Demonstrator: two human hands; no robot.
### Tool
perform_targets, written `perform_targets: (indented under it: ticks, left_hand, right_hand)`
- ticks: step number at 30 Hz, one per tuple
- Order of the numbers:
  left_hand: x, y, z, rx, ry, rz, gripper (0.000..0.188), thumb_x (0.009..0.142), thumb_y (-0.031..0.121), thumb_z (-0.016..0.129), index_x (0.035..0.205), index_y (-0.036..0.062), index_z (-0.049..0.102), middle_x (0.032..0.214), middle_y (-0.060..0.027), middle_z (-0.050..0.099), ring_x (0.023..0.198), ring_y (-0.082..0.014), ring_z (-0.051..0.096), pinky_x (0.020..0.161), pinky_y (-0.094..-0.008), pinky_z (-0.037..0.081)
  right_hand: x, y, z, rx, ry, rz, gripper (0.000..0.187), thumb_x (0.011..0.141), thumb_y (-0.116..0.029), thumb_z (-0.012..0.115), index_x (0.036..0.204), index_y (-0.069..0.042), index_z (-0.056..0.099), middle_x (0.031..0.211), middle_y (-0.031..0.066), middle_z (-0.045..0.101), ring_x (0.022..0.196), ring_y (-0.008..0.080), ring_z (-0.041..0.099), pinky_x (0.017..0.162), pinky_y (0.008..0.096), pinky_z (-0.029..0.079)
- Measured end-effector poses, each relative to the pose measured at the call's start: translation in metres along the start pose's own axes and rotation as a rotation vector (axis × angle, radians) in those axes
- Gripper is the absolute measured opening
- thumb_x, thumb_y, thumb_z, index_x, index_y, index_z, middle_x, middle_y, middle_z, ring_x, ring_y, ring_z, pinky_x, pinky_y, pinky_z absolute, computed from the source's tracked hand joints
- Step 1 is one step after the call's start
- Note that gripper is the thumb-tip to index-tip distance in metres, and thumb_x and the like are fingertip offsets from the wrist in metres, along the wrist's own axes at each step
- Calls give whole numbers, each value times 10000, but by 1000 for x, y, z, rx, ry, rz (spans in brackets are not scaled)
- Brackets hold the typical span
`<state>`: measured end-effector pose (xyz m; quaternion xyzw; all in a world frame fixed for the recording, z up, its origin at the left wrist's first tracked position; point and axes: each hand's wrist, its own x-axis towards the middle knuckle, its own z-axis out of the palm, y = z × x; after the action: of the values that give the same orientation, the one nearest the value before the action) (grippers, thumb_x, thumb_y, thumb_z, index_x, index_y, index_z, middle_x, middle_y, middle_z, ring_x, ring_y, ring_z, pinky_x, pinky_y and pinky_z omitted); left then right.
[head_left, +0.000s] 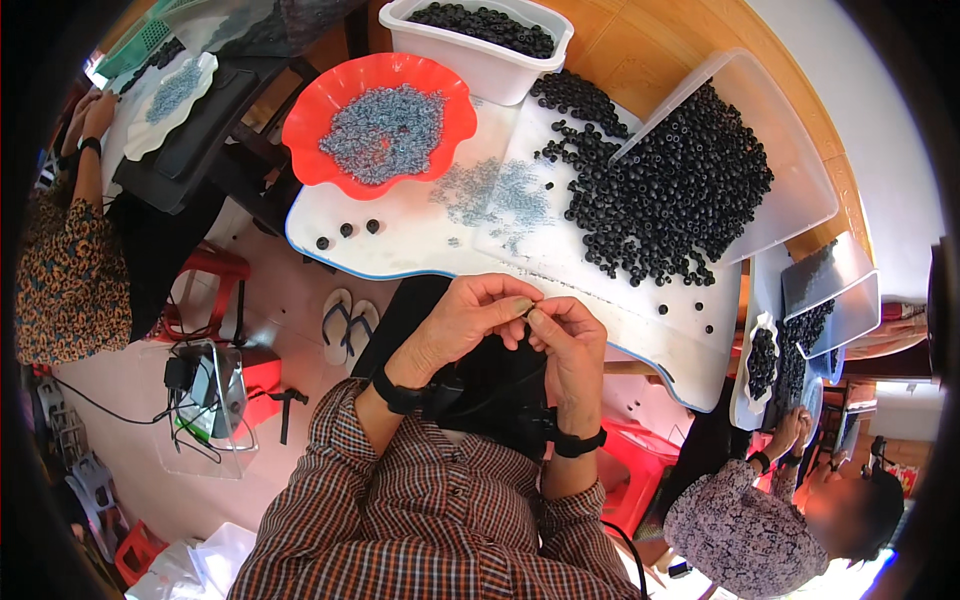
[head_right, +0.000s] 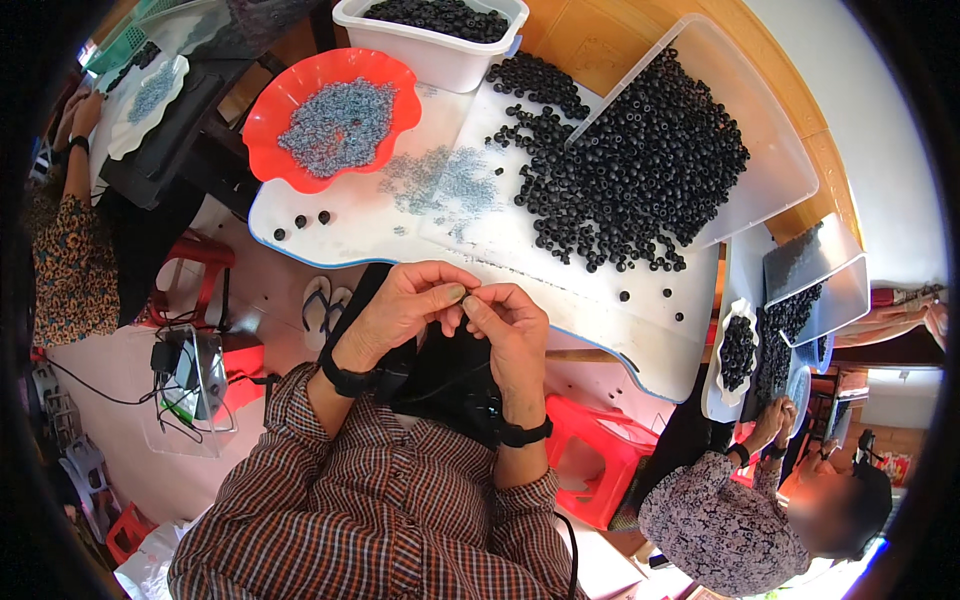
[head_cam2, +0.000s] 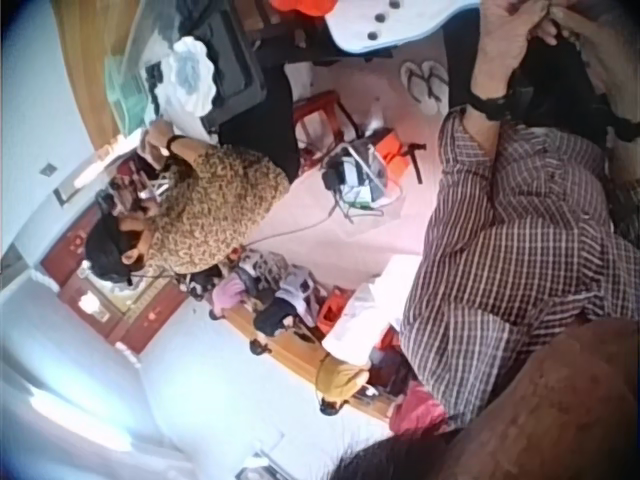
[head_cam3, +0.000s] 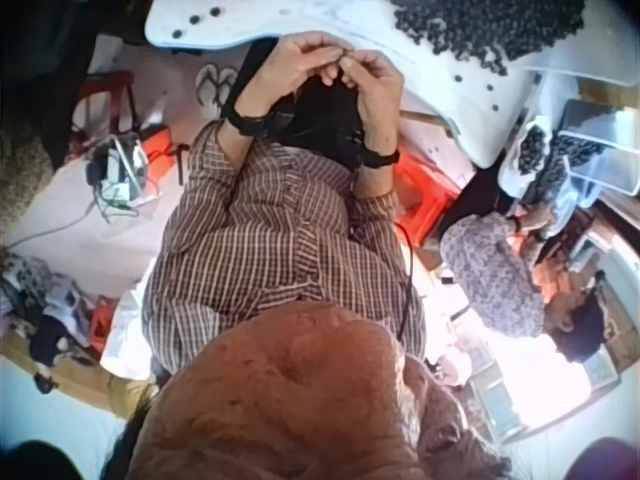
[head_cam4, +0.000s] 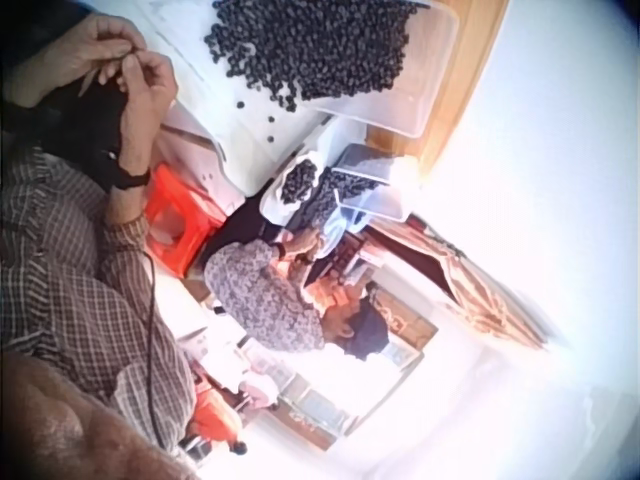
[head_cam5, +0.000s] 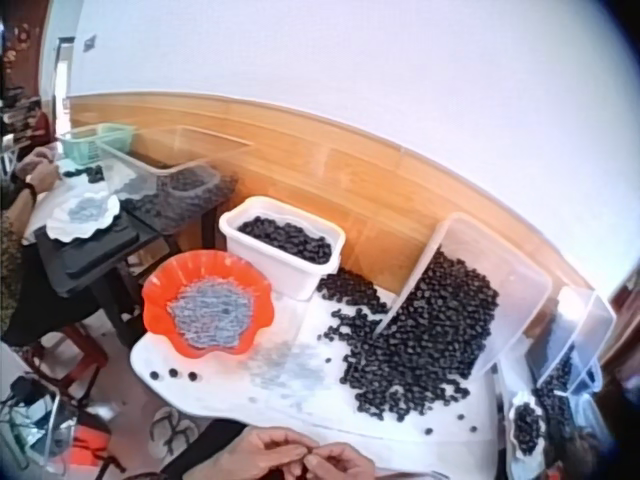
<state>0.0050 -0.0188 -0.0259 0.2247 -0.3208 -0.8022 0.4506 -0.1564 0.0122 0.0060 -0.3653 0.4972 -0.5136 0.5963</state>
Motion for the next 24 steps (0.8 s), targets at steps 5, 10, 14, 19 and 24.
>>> perform_targets:
  ticks: [5, 10, 14, 19, 24]
  left_hand:
    - [2, -4, 2, -33, 72, -38, 206, 953, 80, 559, 1098, -48, 629, 859, -70, 648, 675, -105, 618, 598, -238, 547]
    - [4, -6, 5, -27, 117, -69, 206, 952, 83, 563, 1100, -43, 631, 860, -64, 648, 673, -91, 616, 601, -234, 548]
    - [5, -5, 6, -24, 115, -70, 204, 953, 87, 563, 1098, -38, 632, 859, -60, 646, 668, -86, 616, 600, -229, 548]
    - [6, -6, 4, -20, 123, -80, 202, 953, 89, 564, 1095, -37, 633, 862, -60, 647, 669, -86, 618, 597, -229, 549]
    - [6, -7, 4, -32, 114, -78, 214, 947, 99, 580, 1100, -40, 635, 852, -48, 648, 680, -85, 623, 609, -223, 559]
  right_hand:
    - [8, -2, -6, -141, 184, -119, 74, 871, -57, 669, 911, -3, 638, 764, 31, 640, 627, 69, 550, 575, 196, 443]
    - [29, 6, -42, -794, 616, -494, 68, 856, -32, 645, 907, 11, 632, 815, 52, 589, 606, 109, 531, 532, 257, 434]
    - [37, 4, -56, -983, 677, -505, 123, 848, -59, 641, 953, 5, 653, 901, 90, 567, 642, 169, 560, 579, 303, 463]
    - [45, 6, -59, -1065, 704, -493, 175, 853, -114, 647, 997, -19, 679, 913, 106, 563, 696, 220, 586, 634, 336, 482]
    - [48, 6, -58, -1098, 720, -455, 185, 852, -139, 657, 997, -31, 696, 918, 106, 564, 715, 233, 594, 653, 349, 487]
